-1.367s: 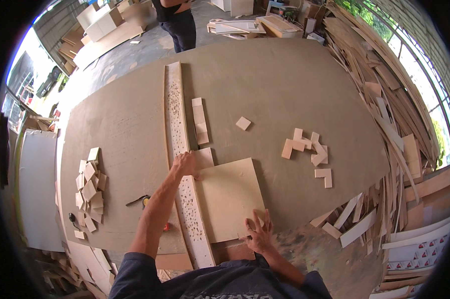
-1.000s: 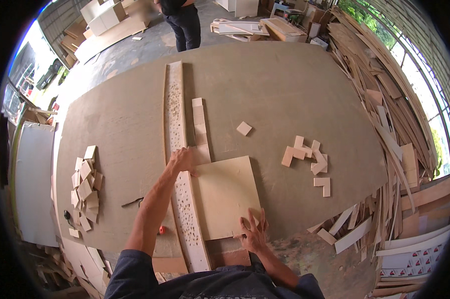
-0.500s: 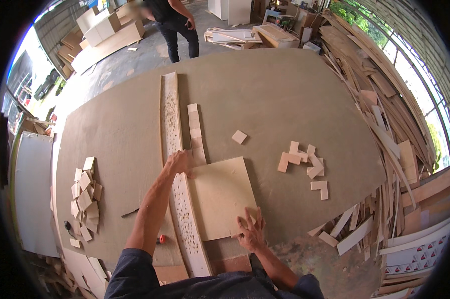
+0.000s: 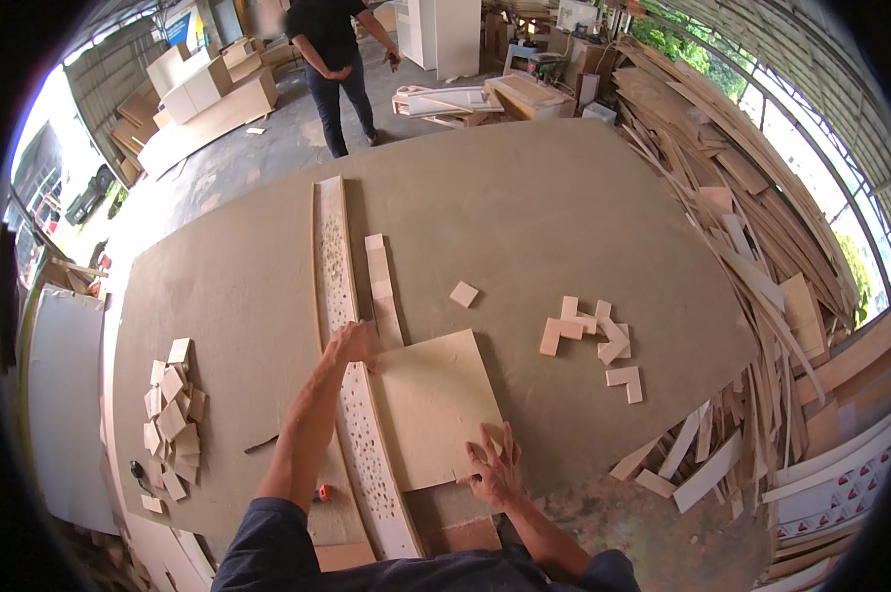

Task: The person uses a tape measure and a pencil to mark a board, then hammers a wooden guide into place before marking multiple small wooden blocks against the guide.

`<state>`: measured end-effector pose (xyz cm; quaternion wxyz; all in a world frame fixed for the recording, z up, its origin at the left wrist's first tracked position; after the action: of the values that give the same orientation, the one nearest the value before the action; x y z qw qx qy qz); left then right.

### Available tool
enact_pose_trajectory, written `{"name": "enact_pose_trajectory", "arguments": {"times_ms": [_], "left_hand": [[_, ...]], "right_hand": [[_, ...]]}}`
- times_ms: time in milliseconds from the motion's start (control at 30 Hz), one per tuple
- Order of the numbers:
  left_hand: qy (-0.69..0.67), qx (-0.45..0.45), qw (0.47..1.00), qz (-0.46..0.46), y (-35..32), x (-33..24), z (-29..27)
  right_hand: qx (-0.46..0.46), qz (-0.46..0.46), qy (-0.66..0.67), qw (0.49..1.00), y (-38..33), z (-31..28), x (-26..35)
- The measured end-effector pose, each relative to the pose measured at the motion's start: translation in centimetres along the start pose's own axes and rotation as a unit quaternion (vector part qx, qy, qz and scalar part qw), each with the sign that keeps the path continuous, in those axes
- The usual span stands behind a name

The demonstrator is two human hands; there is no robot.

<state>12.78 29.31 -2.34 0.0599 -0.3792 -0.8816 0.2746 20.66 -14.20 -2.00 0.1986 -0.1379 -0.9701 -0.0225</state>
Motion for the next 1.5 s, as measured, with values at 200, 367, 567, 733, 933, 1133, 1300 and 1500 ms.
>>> {"name": "enact_pose_trajectory", "arguments": {"times_ms": [200, 367, 567, 733, 933, 1133, 1300, 1500], "left_hand": [[-0.015, 0.021, 1.000, 0.002, -2.1, -1.0, 0.8], [-0.036, 0.078, 0.996, 0.010, -6.9, -4.3, 0.9], [-0.130, -0.137, 0.982, -0.019, -8.7, -2.1, 3.6], [-0.231, -0.273, 0.927, 0.111, -13.2, -4.0, 1.7], [-0.236, -0.419, 0.862, 0.160, -19.7, -10.4, 3.3], [-0.213, -0.426, 0.864, 0.162, -20.7, -11.2, 5.7], [-0.239, -0.428, 0.858, 0.153, -19.8, -9.8, 6.5], [-0.295, -0.394, 0.868, 0.062, -18.6, -5.0, 8.8]], "right_hand": [[0.018, 0.017, 0.019, 1.000, -2.5, -0.7, 0.4], [0.009, 0.017, 0.030, 0.999, -7.5, 0.1, 0.5], [0.002, 0.026, 0.072, 0.997, -9.2, -2.3, 2.7], [-0.078, 0.044, 0.084, 0.992, -6.4, -3.1, 3.6], [-0.091, 0.179, 0.612, 0.765, 8.4, -2.5, 6.3], [-0.078, 0.127, 0.503, 0.851, 15.7, -0.6, 7.4], [-0.145, 0.127, 0.328, 0.925, 20.5, 3.7, 0.4], [-0.028, 0.085, 0.181, 0.979, 22.5, 5.1, 1.6]]}}
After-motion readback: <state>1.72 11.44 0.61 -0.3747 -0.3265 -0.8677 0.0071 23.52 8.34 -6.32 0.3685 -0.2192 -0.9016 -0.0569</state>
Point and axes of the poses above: each hand's wrist, its own y-axis towards the middle knuckle, its own z-axis out of the palm, x = y × z, the point moved 2 cm from there along y, towards the middle knuckle, and after that the axes turned 6 degrees about x, right-handed, at the moved point
